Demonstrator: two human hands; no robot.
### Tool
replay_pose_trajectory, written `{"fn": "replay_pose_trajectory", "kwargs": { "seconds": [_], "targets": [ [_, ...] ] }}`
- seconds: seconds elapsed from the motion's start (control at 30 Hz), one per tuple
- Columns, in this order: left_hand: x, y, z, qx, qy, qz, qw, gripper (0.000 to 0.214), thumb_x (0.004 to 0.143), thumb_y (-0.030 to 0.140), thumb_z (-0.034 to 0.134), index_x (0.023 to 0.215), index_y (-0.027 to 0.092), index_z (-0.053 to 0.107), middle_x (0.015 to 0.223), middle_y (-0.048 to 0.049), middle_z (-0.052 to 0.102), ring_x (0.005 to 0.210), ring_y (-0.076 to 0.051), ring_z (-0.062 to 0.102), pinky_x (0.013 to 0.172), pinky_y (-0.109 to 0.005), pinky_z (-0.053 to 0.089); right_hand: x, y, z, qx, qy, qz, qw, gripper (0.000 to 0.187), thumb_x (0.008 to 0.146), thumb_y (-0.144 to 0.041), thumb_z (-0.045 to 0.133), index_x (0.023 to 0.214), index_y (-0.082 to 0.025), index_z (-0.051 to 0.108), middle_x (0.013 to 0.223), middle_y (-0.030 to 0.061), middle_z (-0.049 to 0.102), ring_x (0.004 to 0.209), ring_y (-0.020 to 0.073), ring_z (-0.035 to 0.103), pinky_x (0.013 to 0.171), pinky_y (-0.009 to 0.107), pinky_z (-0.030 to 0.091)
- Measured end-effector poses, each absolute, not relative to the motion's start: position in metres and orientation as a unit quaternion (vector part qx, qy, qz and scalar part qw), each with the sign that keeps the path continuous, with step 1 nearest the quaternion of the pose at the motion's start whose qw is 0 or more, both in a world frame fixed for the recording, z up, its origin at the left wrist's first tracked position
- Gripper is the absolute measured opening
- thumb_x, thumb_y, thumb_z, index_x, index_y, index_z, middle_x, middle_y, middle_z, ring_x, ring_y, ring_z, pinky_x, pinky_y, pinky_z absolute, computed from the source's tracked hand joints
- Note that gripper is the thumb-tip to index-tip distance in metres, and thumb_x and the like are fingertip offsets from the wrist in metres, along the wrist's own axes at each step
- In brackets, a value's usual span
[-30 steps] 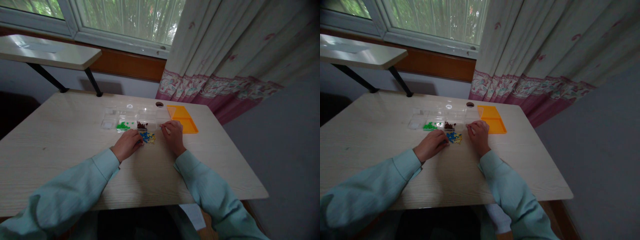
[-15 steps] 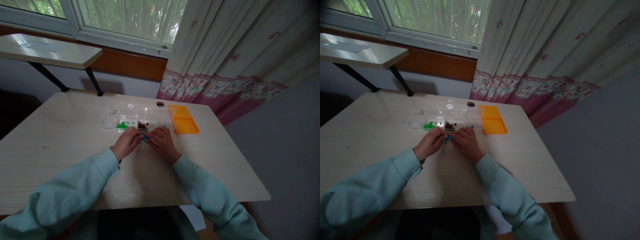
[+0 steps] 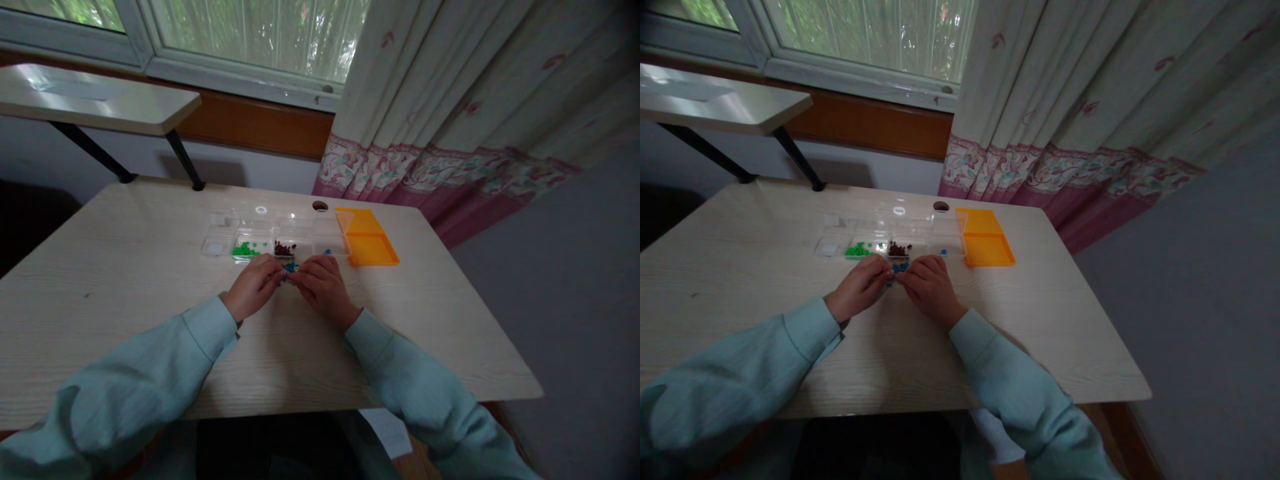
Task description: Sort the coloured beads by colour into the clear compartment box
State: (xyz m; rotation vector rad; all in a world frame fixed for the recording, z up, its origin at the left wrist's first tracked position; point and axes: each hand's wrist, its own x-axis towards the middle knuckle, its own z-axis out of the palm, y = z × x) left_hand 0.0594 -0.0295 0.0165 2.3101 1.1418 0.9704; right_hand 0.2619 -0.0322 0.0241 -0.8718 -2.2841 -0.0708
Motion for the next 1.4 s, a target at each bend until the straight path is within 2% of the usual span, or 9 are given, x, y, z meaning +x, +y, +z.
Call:
{"fn": "replay_pose_trajectory", "kwargs": {
  "seconds": [0.23,0.43,0.6,0.83,1.4],
  "targets": [
    [0.053,-0.026,0.020,0.829,0.424,0.328,0.158,0.026,0.094,0.030,0.039,0.082,0.016,0.057,0.081,-0.0051,0.053,0.083,-0.018,0.048,0.077,-0.032,0.040,0.271,-0.023,0.023,-0.379,-0.859,-0.023,0.345,0.014,0.088,-0.027,0.058,0.094,-0.025,0.071,0.087,0.0016,0.067,0.095,0.0184,0.051,0.090,0.035,0.036],
    [0.042,-0.025,0.023,0.877,0.387,0.250,0.134,0.022,0.088,0.038,0.052,0.091,0.018,0.059,0.092,-0.0065,0.056,0.091,-0.021,0.050,0.083,-0.035,0.040,0.298,0.001,0.020,-0.491,-0.783,-0.043,0.380,0.019,0.089,-0.032,0.055,0.090,-0.022,0.071,0.083,0.0038,0.066,0.087,0.0188,0.053,0.084,0.036,0.037],
    [0.039,-0.024,0.018,0.879,0.398,0.231,0.129,0.022,0.083,0.039,0.060,0.093,0.020,0.060,0.095,-0.0061,0.055,0.094,-0.021,0.050,0.084,-0.035,0.041,0.310,0.009,0.017,-0.539,-0.757,-0.059,0.365,0.021,0.089,-0.034,0.055,0.089,-0.022,0.072,0.087,0.0039,0.066,0.089,0.0202,0.052,0.081,0.035,0.036],
    [0.041,-0.025,0.017,0.877,0.405,0.225,0.131,0.015,0.085,0.034,0.057,0.089,0.020,0.061,0.093,-0.0055,0.054,0.091,-0.020,0.051,0.081,-0.033,0.041,0.309,0.008,0.016,-0.556,-0.755,-0.056,0.343,0.023,0.090,-0.031,0.052,0.102,-0.022,0.070,0.094,0.0047,0.065,0.093,0.0207,0.051,0.084,0.036,0.035],
    [0.048,-0.028,0.015,0.882,0.408,0.210,0.107,0.019,0.090,0.031,0.047,0.085,0.017,0.059,0.088,-0.0068,0.053,0.084,-0.019,0.050,0.075,-0.033,0.043,0.302,0.003,0.018,-0.533,-0.765,-0.051,0.359,0.025,0.091,-0.029,0.048,0.105,-0.022,0.068,0.094,0.0057,0.064,0.093,0.0205,0.052,0.086,0.037,0.036]
  ]
}}
